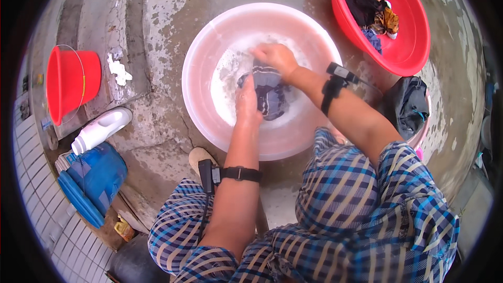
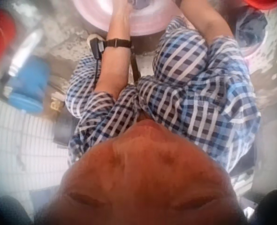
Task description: Washing dark-colored clothes by hand in a plastic basin with soapy water.
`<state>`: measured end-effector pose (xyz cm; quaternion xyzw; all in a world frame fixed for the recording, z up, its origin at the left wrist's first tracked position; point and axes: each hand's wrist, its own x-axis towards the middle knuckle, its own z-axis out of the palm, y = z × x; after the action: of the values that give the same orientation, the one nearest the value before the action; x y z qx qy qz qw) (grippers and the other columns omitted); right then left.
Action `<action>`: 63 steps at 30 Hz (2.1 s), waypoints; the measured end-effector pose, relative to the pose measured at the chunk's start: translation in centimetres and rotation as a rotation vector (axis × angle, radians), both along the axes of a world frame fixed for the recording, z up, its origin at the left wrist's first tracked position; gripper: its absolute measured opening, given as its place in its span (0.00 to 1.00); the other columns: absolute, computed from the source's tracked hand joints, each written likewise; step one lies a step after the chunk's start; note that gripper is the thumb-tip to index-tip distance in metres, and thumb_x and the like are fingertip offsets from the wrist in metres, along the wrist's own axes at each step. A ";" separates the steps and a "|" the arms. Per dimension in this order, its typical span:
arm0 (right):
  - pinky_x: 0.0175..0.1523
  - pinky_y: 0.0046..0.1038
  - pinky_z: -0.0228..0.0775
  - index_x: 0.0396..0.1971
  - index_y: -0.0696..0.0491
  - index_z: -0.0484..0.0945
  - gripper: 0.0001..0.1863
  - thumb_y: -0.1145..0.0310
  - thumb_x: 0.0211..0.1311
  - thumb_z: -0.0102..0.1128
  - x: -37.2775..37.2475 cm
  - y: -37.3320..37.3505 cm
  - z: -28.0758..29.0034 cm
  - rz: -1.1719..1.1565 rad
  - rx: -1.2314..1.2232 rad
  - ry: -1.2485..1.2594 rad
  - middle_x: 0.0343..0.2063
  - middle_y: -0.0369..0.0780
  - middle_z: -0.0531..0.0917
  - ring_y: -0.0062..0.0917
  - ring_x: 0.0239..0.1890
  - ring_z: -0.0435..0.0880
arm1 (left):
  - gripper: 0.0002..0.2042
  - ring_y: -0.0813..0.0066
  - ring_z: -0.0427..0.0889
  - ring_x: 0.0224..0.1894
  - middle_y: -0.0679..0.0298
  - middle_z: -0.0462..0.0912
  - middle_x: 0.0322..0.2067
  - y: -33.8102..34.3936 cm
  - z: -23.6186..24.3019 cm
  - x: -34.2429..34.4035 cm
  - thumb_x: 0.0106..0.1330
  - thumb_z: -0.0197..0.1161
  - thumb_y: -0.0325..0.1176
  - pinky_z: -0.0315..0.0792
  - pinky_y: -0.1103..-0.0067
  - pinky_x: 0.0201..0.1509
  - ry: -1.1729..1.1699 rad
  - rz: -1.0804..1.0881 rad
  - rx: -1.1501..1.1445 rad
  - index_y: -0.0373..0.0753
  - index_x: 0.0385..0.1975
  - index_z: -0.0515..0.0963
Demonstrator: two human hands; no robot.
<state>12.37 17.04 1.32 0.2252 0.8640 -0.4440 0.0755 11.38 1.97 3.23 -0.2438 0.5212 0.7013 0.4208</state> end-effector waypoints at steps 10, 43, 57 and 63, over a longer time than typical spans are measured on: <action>0.47 0.35 0.72 0.42 0.51 0.78 0.23 0.51 0.52 0.65 2.1 -6.3 0.2 0.276 -0.542 0.130 0.39 0.46 0.81 0.40 0.41 0.80 | 0.26 0.66 0.75 0.52 0.60 0.75 0.51 -6.3 -3.7 -3.2 0.65 0.59 0.47 0.70 0.69 0.56 -0.184 0.041 0.110 0.39 0.58 0.66; 0.47 0.38 0.73 0.40 0.51 0.80 0.17 0.54 0.57 0.61 2.2 -7.8 5.8 0.463 0.122 0.526 0.41 0.45 0.81 0.39 0.44 0.79 | 0.17 0.71 0.77 0.45 0.62 0.76 0.44 -6.3 -3.1 -3.2 0.64 0.58 0.41 0.77 0.74 0.43 -0.013 -0.195 0.403 0.39 0.49 0.72; 0.42 0.37 0.72 0.36 0.50 0.79 0.15 0.55 0.59 0.56 1.3 -2.5 1.2 -0.011 -0.060 0.049 0.36 0.44 0.82 0.41 0.38 0.80 | 0.22 0.68 0.77 0.48 0.59 0.77 0.46 0.2 0.3 0.0 0.66 0.56 0.46 0.73 0.71 0.49 -0.032 0.178 -0.011 0.33 0.50 0.72; 0.43 0.35 0.72 0.40 0.49 0.80 0.17 0.53 0.61 0.55 -0.8 0.1 -1.6 -0.156 0.162 0.228 0.36 0.44 0.83 0.39 0.37 0.81 | 0.29 0.66 0.76 0.52 0.58 0.74 0.52 -3.4 -2.2 -1.0 0.63 0.60 0.50 0.72 0.66 0.55 -0.059 0.021 0.192 0.38 0.58 0.65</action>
<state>11.61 17.18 -0.33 0.2452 0.8798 -0.4001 -0.0761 10.37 -1.46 1.04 -0.2282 0.4363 0.7452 0.4498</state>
